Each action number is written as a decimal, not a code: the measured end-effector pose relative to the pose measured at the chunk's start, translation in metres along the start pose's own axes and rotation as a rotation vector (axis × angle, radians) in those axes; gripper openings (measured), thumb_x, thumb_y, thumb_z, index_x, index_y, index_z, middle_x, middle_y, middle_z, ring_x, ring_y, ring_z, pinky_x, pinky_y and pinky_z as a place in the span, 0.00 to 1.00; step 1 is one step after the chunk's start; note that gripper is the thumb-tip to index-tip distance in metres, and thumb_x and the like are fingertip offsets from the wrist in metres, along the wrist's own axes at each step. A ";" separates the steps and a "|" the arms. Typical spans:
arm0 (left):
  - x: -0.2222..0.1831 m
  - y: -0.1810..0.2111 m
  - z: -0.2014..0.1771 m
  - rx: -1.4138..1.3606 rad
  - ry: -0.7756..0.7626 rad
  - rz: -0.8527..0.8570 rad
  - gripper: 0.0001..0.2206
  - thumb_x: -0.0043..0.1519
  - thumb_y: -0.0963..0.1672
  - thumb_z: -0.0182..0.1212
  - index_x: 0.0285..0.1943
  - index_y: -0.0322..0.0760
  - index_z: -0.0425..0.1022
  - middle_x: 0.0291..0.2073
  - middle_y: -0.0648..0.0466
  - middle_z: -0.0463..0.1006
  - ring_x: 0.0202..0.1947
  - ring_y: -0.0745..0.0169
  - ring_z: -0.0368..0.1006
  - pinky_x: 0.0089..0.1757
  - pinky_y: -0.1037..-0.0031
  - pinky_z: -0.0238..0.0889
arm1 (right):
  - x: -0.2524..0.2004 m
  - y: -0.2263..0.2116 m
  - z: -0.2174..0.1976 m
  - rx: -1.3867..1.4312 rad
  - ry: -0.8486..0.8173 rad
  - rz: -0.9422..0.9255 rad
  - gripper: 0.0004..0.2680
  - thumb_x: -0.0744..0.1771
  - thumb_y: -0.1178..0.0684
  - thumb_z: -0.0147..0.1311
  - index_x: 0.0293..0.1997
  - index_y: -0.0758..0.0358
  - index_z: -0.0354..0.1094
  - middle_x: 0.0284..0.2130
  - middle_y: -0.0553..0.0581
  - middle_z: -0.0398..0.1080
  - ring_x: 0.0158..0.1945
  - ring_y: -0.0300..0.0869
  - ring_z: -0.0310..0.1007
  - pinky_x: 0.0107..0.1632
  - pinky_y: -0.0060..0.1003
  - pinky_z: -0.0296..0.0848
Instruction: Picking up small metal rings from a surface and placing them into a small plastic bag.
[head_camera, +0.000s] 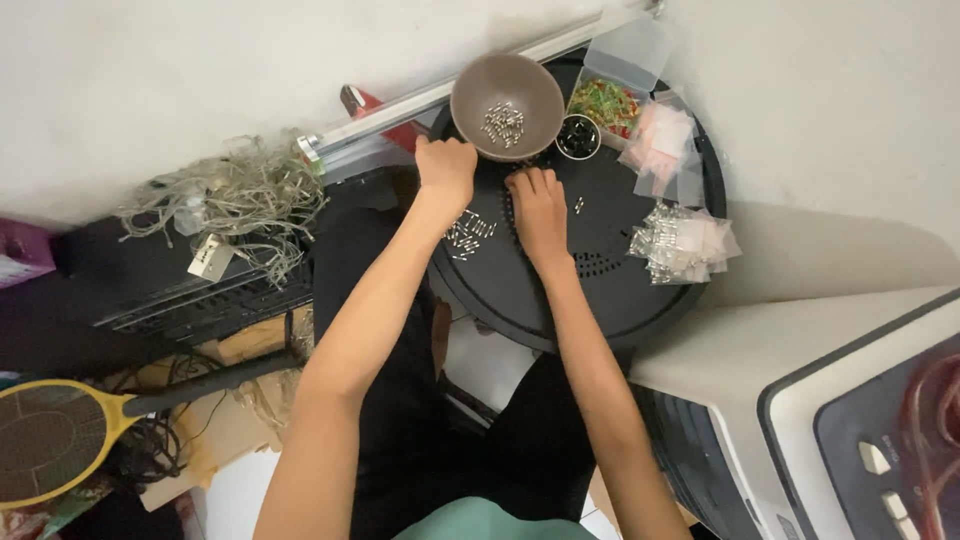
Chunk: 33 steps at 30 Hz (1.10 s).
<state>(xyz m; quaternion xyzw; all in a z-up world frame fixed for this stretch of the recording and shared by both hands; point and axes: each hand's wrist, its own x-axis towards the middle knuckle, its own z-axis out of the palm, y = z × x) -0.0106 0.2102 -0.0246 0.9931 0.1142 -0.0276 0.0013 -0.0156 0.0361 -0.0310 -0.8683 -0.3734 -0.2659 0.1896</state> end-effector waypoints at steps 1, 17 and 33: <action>0.000 0.000 0.000 0.000 0.001 0.003 0.11 0.54 0.33 0.63 0.31 0.41 0.84 0.29 0.53 0.85 0.34 0.48 0.80 0.44 0.56 0.53 | 0.003 -0.002 -0.006 -0.002 0.001 0.002 0.03 0.69 0.58 0.58 0.41 0.54 0.70 0.34 0.46 0.65 0.42 0.40 0.64 0.39 0.34 0.61; 0.000 0.090 -0.018 -0.672 -0.339 0.383 0.12 0.55 0.37 0.59 0.16 0.40 0.72 0.13 0.47 0.73 0.18 0.44 0.75 0.27 0.60 0.68 | -0.054 0.047 -0.058 -0.038 0.166 0.540 0.07 0.67 0.60 0.62 0.46 0.55 0.69 0.34 0.49 0.65 0.40 0.45 0.66 0.42 0.41 0.62; -0.006 0.111 0.001 -0.611 -0.003 0.364 0.07 0.61 0.41 0.61 0.30 0.36 0.79 0.27 0.43 0.80 0.34 0.36 0.77 0.40 0.53 0.67 | -0.054 0.043 -0.047 -0.012 0.065 0.586 0.04 0.68 0.59 0.57 0.44 0.53 0.70 0.30 0.46 0.66 0.41 0.42 0.66 0.42 0.38 0.60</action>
